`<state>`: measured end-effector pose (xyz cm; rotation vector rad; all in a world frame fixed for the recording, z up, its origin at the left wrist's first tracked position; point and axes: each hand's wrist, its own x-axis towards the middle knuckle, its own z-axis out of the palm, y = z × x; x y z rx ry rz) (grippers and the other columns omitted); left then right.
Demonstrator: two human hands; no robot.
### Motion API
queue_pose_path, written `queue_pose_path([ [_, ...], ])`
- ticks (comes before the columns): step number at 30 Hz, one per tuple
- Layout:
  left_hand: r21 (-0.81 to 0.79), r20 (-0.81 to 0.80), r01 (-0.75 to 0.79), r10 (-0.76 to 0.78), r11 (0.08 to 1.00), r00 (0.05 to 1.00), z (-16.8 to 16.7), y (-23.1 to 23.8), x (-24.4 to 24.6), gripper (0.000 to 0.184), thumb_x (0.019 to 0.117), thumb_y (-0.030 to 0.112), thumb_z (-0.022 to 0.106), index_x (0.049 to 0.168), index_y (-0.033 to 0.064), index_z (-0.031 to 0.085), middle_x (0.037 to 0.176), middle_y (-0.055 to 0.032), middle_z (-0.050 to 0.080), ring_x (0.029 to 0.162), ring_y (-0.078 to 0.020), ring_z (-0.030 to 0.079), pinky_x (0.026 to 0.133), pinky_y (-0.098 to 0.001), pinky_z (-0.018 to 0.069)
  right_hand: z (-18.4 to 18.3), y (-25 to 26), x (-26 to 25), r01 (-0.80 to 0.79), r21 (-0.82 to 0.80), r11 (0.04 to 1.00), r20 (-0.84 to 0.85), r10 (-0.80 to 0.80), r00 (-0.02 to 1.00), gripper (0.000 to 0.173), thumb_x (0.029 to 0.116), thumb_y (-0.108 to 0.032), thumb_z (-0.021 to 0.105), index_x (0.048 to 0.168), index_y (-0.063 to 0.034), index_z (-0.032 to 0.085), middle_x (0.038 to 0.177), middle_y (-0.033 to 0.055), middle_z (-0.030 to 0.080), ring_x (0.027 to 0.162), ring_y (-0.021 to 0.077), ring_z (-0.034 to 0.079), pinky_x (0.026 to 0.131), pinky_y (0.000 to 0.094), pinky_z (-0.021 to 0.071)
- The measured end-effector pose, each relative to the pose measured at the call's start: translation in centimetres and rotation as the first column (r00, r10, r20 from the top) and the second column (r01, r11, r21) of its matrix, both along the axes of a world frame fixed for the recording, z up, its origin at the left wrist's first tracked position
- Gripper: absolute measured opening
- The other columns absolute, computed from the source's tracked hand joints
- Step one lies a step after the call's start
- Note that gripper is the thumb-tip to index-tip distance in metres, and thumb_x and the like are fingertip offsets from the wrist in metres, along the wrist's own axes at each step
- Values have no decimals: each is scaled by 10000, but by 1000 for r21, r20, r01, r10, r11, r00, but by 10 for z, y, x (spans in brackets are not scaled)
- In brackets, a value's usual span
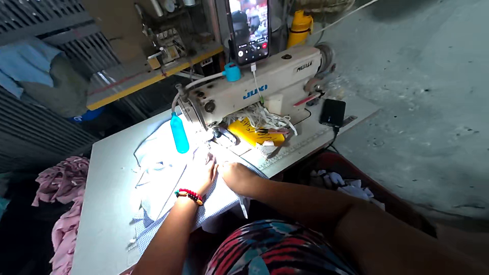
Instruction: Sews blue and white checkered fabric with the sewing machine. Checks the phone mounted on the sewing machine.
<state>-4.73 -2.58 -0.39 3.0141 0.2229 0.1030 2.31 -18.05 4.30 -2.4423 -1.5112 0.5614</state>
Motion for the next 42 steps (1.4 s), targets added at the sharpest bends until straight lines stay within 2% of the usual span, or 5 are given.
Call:
queue_pose_path([
  [7, -446, 72, -423, 503, 789, 861, 15, -88, -38, 353, 1008, 231, 538, 1190, -39, 674, 1256, -263, 641, 1206, -426, 597, 1055, -587, 429, -10, 2, 4, 36, 39, 999, -80, -33, 996, 302, 1053, -72, 449, 1200, 79, 666, 1246, 254, 652, 1214, 388, 624, 1033, 515, 494],
  [25, -472, 100, -372, 468, 799, 878, 10, -99, -41, 259, 971, 181, 582, 1018, -29, 726, 1104, -197, 705, 1136, -360, 634, 1047, -580, 421, -2, -3, 12, 213, 76, 974, -337, -176, 925, 313, 1028, -159, 551, 1236, 51, 654, 1262, 230, 660, 1239, 356, 616, 1056, 528, 476],
  [29, -652, 8, -405, 539, 642, 842, 32, -101, -44, 288, 1087, 166, 454, 1178, -69, 594, 966, -129, 702, 873, -178, 693, 836, -373, 563, 5, -14, 2, 342, 48, 938, -338, -307, 890, 436, 1047, -139, 519, 1445, 35, 493, 1280, 243, 654, 1225, 385, 633, 1040, 543, 494],
  [34, -894, -198, -399, 622, 202, 758, 37, -103, -53, 232, 1073, 95, 513, 1238, -67, 535, 795, -36, 666, 632, -64, 661, 617, -237, 584, 1, -52, -13, 411, 87, 907, -430, -338, 837, 316, 1065, -143, 490, 1301, 38, 597, 1154, 249, 685, 1107, 389, 674, 965, 566, 520],
  [42, -890, -246, -389, 466, 240, 850, 38, -118, -65, 159, 1068, 118, 541, 1116, -23, 597, 779, -33, 700, 621, -70, 663, 610, -230, 565, -25, -103, -31, 417, 357, 836, -368, -285, 885, 230, 1029, -115, 585, 1132, 14, 747, 1008, 183, 674, 952, 301, 660, 868, 461, 553],
])
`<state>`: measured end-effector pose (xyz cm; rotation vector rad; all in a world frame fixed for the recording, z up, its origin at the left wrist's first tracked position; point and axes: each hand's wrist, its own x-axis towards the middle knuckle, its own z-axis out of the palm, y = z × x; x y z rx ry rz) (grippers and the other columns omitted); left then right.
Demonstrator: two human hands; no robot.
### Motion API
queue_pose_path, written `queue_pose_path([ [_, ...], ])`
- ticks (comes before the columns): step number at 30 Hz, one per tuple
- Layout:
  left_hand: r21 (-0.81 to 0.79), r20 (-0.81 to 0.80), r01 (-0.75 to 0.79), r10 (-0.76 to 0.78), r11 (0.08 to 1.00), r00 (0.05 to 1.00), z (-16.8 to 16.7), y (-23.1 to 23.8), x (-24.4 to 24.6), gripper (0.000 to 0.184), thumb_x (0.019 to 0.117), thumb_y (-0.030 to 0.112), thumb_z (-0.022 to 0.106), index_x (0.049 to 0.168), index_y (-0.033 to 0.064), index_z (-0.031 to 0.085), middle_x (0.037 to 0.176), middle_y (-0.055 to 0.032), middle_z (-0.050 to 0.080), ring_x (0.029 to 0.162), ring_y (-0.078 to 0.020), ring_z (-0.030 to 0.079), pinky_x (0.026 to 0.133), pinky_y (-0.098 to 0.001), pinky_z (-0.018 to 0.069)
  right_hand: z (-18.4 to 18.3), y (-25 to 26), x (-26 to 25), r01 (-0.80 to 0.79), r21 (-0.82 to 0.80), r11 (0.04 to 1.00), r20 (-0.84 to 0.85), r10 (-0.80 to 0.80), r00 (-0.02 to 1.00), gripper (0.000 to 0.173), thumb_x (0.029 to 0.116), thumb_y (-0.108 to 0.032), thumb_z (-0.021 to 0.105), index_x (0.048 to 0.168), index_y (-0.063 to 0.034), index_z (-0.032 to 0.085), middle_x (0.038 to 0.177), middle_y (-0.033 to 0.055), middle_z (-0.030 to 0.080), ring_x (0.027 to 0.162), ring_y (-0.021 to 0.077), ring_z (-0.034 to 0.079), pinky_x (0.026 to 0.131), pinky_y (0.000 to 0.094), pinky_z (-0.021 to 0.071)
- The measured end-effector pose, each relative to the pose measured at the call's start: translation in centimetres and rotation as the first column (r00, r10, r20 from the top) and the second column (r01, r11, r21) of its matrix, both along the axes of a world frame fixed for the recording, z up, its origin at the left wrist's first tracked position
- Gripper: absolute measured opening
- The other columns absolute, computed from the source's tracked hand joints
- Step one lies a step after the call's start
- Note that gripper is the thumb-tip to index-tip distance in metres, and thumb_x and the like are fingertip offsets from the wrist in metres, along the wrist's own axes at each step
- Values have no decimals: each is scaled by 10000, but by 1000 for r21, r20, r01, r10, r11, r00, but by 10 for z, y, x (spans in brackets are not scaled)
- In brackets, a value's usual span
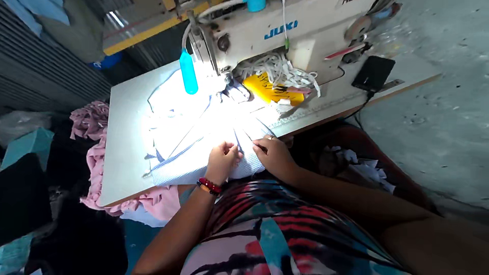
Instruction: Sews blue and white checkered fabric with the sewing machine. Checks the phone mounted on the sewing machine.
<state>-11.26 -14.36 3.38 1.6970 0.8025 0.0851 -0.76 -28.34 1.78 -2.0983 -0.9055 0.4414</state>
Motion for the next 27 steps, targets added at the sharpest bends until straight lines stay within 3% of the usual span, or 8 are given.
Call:
queue_pose_path([
  [4, -17, -5, 435, -435, 900, 900, -6, -25, -10, 122, 1039, 97, 553, 1066, 1, 622, 810, 9, 675, 676, -28, 618, 670, -215, 525, -6, -5, 0, 37, 80, 996, -3, -37, 999, 210, 1000, -138, 646, 1111, -4, 764, 954, 162, 682, 869, 262, 659, 803, 431, 560],
  [7, 163, -7, 638, -646, 753, 763, -6, -29, -14, 170, 1015, 114, 571, 1058, 1, 689, 930, -34, 688, 821, -47, 629, 797, -250, 531, -7, -6, -1, 26, 91, 995, 1, -27, 1000, 218, 1000, -167, 654, 1118, -25, 770, 947, 135, 674, 864, 241, 650, 792, 428, 554],
  [11, 398, -29, 760, -821, 514, 570, 1, -33, -16, 225, 1019, 114, 555, 1044, -15, 738, 1043, -161, 730, 1030, -248, 689, 952, -429, 520, -3, -5, -3, -38, 46, 998, 84, 34, 996, 284, 978, -159, 676, 1212, -12, 741, 979, 152, 674, 874, 260, 644, 793, 445, 549],
  [15, 459, -7, 776, -872, 433, 490, 8, -34, -17, 211, 1014, 97, 557, 1015, -11, 738, 1020, -156, 734, 1043, -275, 689, 973, -446, 509, 3, -6, -4, -124, -59, 991, 120, 130, 984, 320, 977, -88, 609, 1269, -27, 723, 1033, 176, 706, 940, 297, 680, 843, 467, 559],
  [19, 565, 68, 471, -606, 678, 792, 0, -17, -36, 241, 1016, 192, 572, 1016, 41, 760, 1035, -97, 735, 1023, -208, 684, 936, -420, 536, 11, -5, -11, -240, -293, 926, 160, 295, 942, 374, 1016, -63, 548, 1371, 21, 630, 1109, 245, 690, 1022, 375, 688, 904, 513, 557],
  [21, 737, -47, 265, -345, 622, 937, -18, 17, -45, 363, 1036, 346, 537, 1229, 93, 713, 1315, -125, 657, 1244, -305, 601, 1050, -524, 471, 9, -6, -17, -288, -368, 884, 209, 381, 901, 373, 1017, -50, 536, 1364, 69, 603, 1117, 260, 675, 1015, 390, 690, 890, 506, 566],
  [23, 817, -207, 250, -141, 519, 968, -37, 66, -56, 540, 1064, 457, 446, 1431, 86, 586, 1446, -203, 575, 1368, -426, 508, 1136, -650, 349, 10, -9, -21, -327, -403, 855, 213, 435, 875, 339, 1018, -37, 525, 1317, 100, 610, 1138, 269, 661, 1043, 395, 681, 907, 502, 561],
  [27, 826, -312, 252, 36, 504, 950, -42, 112, -71, 622, 1060, 490, 383, 1461, 38, 534, 1498, -227, 517, 1448, -431, 415, 1187, -644, 280, 7, -10, -27, -350, -412, 841, 297, 488, 821, 274, 996, 6, 526, 1219, 112, 644, 1092, 250, 671, 992, 362, 706, 846, 451, 589],
])
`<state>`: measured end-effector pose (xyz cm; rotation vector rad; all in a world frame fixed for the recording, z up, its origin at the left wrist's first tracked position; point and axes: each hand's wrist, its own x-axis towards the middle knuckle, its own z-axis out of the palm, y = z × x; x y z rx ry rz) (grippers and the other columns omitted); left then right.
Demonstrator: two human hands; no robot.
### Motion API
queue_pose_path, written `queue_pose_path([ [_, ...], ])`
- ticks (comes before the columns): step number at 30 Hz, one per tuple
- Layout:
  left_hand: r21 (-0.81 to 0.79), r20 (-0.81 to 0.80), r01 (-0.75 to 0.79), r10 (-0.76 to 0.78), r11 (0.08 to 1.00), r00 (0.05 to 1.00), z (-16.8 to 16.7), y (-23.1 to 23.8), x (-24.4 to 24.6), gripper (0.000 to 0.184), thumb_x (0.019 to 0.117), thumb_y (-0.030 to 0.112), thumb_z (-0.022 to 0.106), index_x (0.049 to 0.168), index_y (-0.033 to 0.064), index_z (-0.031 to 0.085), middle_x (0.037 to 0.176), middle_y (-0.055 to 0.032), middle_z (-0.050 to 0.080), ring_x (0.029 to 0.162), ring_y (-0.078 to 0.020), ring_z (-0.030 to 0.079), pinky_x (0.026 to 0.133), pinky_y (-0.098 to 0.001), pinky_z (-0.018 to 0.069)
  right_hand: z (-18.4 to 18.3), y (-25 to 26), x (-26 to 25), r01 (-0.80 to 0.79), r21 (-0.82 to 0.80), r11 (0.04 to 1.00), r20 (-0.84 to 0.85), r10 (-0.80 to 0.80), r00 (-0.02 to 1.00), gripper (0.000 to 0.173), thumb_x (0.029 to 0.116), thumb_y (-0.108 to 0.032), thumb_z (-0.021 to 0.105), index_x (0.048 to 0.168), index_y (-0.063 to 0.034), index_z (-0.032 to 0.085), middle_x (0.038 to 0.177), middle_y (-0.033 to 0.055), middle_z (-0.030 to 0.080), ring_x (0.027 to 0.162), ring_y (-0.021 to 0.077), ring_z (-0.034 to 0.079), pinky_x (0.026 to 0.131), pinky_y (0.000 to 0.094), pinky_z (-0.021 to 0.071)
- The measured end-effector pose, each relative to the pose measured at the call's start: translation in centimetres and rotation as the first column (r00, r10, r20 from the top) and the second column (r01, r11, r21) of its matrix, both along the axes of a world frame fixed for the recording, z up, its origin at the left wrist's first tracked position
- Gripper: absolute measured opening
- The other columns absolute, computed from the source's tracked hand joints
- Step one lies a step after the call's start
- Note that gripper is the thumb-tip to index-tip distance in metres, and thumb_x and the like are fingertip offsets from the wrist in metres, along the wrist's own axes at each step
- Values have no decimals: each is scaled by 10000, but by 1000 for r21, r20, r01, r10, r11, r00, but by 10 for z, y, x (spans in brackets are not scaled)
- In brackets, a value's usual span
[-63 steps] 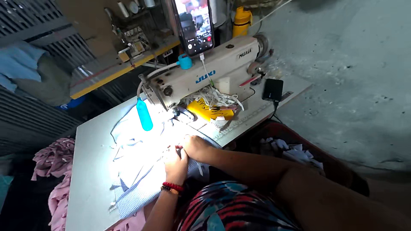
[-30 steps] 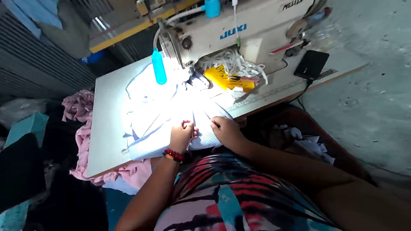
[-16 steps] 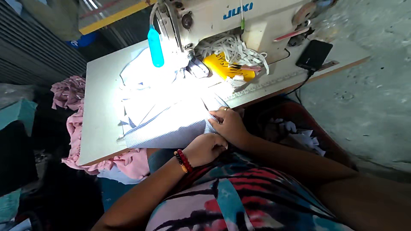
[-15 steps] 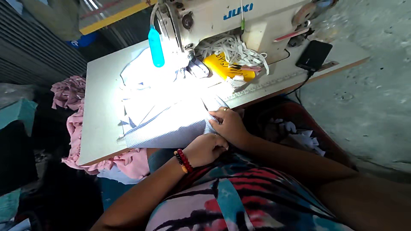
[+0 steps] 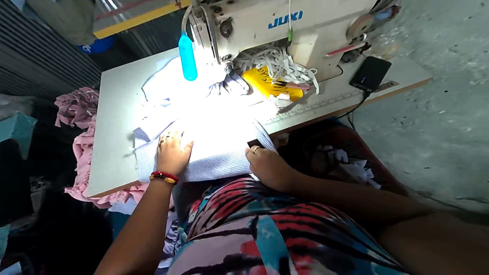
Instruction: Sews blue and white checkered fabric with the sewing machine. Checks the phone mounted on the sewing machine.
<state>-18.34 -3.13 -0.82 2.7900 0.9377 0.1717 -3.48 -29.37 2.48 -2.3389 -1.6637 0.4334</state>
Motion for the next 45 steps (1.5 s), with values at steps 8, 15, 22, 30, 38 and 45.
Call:
queue_pose_path([
  [8, -31, 187, 320, -309, 947, 933, 14, -74, 60, 434, 1043, 209, 512, 1430, 20, 571, 1431, -178, 601, 1247, -362, 627, 1028, -556, 494, 3, 2, -4, 19, -80, 997, -49, -23, 999, 322, 1008, -20, 501, 1274, 121, 616, 1127, 272, 670, 1015, 386, 702, 856, 477, 581],
  [15, -108, 99, 350, -340, 930, 935, 8, -82, 77, 502, 1069, 388, 447, 1487, 132, 555, 1518, -105, 537, 1300, -363, 574, 985, -666, 439, -9, 1, 3, 25, 103, 994, -12, -23, 1000, 295, 955, -1, 565, 1205, 103, 680, 1069, 257, 701, 927, 362, 727, 794, 459, 603],
  [22, -157, 77, 333, -325, 930, 943, 9, -61, 92, 531, 1067, 404, 448, 1531, 151, 502, 1557, -103, 499, 1382, -363, 511, 1071, -662, 379, -8, 23, 15, 19, 159, 987, 56, -28, 998, 290, 933, -1, 620, 1192, 114, 677, 964, 234, 674, 810, 338, 709, 701, 430, 600],
  [30, -195, 49, 346, -343, 918, 938, 7, -33, 110, 561, 1084, 421, 406, 1559, 127, 456, 1578, -135, 465, 1391, -346, 511, 1103, -602, 397, 1, 52, 26, 47, 75, 996, 48, -50, 998, 240, 942, 1, 642, 1153, 110, 678, 981, 227, 657, 855, 337, 701, 737, 428, 595],
  [38, -235, 87, 369, -358, 899, 930, 5, -8, 128, 548, 1090, 382, 433, 1555, 94, 449, 1584, -158, 442, 1437, -326, 454, 1157, -542, 360, 5, 80, 40, 67, 26, 997, 60, -69, 996, 177, 950, -2, 621, 1080, 94, 691, 990, 232, 662, 915, 358, 702, 782, 457, 590],
  [45, -119, 98, 462, -453, 879, 886, -2, 16, 139, 553, 1087, 405, 414, 1528, 80, 491, 1556, -182, 475, 1420, -350, 478, 1147, -561, 365, 6, 101, 51, 89, -11, 996, 93, -88, 992, 179, 979, -20, 598, 1086, 93, 685, 1040, 234, 657, 975, 365, 696, 832, 463, 587],
])
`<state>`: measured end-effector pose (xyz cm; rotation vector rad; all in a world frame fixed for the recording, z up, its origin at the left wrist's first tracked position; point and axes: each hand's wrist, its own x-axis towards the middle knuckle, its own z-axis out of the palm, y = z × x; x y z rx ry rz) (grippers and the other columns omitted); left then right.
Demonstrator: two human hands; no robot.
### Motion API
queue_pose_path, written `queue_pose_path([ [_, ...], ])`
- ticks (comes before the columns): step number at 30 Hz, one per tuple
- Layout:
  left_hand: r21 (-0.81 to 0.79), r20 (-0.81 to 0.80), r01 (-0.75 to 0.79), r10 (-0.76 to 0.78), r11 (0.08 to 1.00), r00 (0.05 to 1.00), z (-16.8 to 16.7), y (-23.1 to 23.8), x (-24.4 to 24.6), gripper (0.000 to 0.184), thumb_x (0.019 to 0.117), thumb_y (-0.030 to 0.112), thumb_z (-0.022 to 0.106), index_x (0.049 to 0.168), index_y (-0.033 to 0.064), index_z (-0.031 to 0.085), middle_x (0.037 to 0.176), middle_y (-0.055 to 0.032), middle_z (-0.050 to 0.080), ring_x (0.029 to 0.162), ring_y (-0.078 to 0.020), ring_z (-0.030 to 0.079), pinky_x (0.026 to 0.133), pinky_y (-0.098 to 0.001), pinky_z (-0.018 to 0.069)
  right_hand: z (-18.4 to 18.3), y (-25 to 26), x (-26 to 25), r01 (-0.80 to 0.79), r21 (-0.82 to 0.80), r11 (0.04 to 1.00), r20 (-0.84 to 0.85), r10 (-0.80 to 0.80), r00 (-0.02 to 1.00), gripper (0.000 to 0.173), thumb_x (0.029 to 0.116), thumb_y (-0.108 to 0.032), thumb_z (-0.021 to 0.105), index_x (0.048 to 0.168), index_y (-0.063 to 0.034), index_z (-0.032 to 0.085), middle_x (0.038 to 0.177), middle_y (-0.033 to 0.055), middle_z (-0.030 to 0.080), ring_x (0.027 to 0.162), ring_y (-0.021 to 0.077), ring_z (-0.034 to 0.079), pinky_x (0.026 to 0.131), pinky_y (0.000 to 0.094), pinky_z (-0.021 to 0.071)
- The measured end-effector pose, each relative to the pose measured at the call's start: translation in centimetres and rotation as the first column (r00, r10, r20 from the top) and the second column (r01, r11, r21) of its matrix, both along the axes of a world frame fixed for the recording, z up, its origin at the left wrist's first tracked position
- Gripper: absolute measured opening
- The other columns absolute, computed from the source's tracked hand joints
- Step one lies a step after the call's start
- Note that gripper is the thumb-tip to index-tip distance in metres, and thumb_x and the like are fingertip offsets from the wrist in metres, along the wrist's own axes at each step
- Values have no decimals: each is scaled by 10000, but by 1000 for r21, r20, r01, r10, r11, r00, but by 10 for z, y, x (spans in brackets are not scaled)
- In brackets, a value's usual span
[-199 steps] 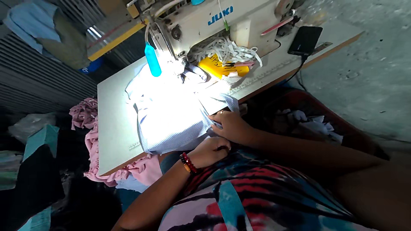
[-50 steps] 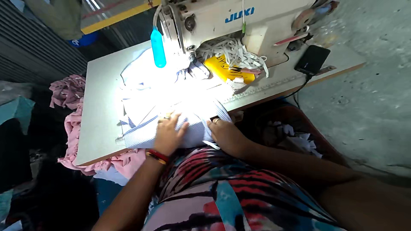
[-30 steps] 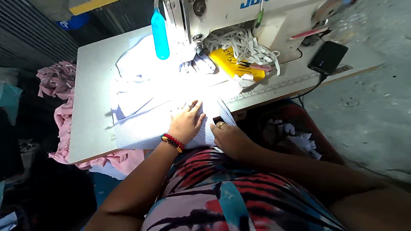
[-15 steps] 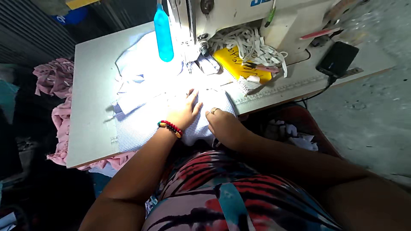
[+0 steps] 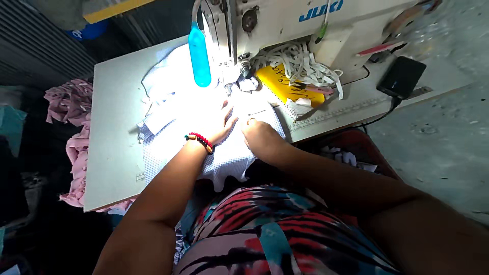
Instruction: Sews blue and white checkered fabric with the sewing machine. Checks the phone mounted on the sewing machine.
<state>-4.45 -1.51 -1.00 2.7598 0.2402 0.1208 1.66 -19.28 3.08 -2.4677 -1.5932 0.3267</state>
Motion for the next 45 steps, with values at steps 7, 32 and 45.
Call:
queue_pose_path([
  [7, 127, 30, -1, -3, 992, 1000, 10, -14, -32, 444, 1090, 318, 418, 1416, 91, 616, 1400, -176, 619, 1268, -351, 616, 1047, -566, 470, -7, 22, 10, 8, 114, 993, 27, -11, 1000, 175, 985, 10, 568, 1076, 97, 690, 1060, 230, 674, 1006, 364, 702, 843, 476, 593],
  [32, 36, 198, -258, 246, 966, 949, 8, -36, -129, 346, 1035, 257, 518, 1193, 49, 746, 1214, -168, 715, 1099, -381, 662, 951, -579, 487, -39, -80, 1, -137, 433, 891, 70, 118, 991, 305, 954, -293, 653, 773, -51, 697, 985, 163, 673, 1002, 374, 643, 840, 553, 520],
  [45, -169, 98, -178, 197, 969, 976, 15, -87, -20, 290, 1022, 175, 590, 1281, 77, 673, 1251, -136, 662, 1102, -274, 668, 926, -488, 560, -16, -63, -10, 288, 252, 924, -303, -208, 930, 229, 953, -212, 699, 1053, -9, 731, 1083, 219, 667, 1107, 403, 626, 959, 586, 498],
])
